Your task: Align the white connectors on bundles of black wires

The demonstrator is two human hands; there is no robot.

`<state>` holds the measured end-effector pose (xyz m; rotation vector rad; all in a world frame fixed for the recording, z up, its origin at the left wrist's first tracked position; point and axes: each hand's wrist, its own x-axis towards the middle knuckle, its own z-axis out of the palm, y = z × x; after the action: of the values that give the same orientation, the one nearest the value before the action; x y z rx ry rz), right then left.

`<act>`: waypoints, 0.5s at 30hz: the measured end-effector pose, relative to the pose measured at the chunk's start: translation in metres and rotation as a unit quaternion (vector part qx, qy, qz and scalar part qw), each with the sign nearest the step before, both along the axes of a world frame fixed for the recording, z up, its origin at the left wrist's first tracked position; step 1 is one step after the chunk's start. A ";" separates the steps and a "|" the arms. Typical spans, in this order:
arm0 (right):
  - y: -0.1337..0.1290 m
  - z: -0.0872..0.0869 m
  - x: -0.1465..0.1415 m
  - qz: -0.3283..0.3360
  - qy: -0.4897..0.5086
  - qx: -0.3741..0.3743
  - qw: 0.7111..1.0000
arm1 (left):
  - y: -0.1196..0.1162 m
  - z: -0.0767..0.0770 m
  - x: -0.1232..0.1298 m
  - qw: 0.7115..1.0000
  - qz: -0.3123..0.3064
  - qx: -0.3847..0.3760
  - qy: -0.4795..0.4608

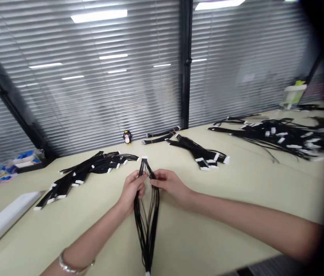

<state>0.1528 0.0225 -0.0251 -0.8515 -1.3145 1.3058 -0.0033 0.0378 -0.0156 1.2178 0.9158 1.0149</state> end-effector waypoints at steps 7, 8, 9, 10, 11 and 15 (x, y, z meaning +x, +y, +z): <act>-0.001 0.003 0.000 0.031 0.025 -0.004 0.999 | 0.001 0.001 0.000 0.999 -0.015 0.013 0.046; -0.001 0.003 0.000 0.031 0.029 -0.008 0.999 | 0.002 0.001 0.000 0.999 -0.012 0.016 0.049; -0.001 0.003 0.000 0.031 0.031 -0.012 0.999 | 0.002 0.000 0.000 0.999 -0.010 0.019 0.050; -0.001 0.003 0.000 0.029 0.032 -0.014 0.999 | 0.003 -0.001 -0.001 0.998 -0.010 0.020 0.051; -0.001 0.002 -0.001 0.025 0.032 -0.015 0.999 | 0.003 -0.001 -0.001 0.998 -0.012 0.019 0.051; -0.002 0.002 -0.001 0.000 0.020 -0.014 1.000 | 0.001 -0.002 0.000 0.999 -0.009 0.032 0.037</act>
<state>0.1517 0.0209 -0.0236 -0.8409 -1.2672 1.3372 -0.0036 0.0383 -0.0173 1.3216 0.9337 0.9972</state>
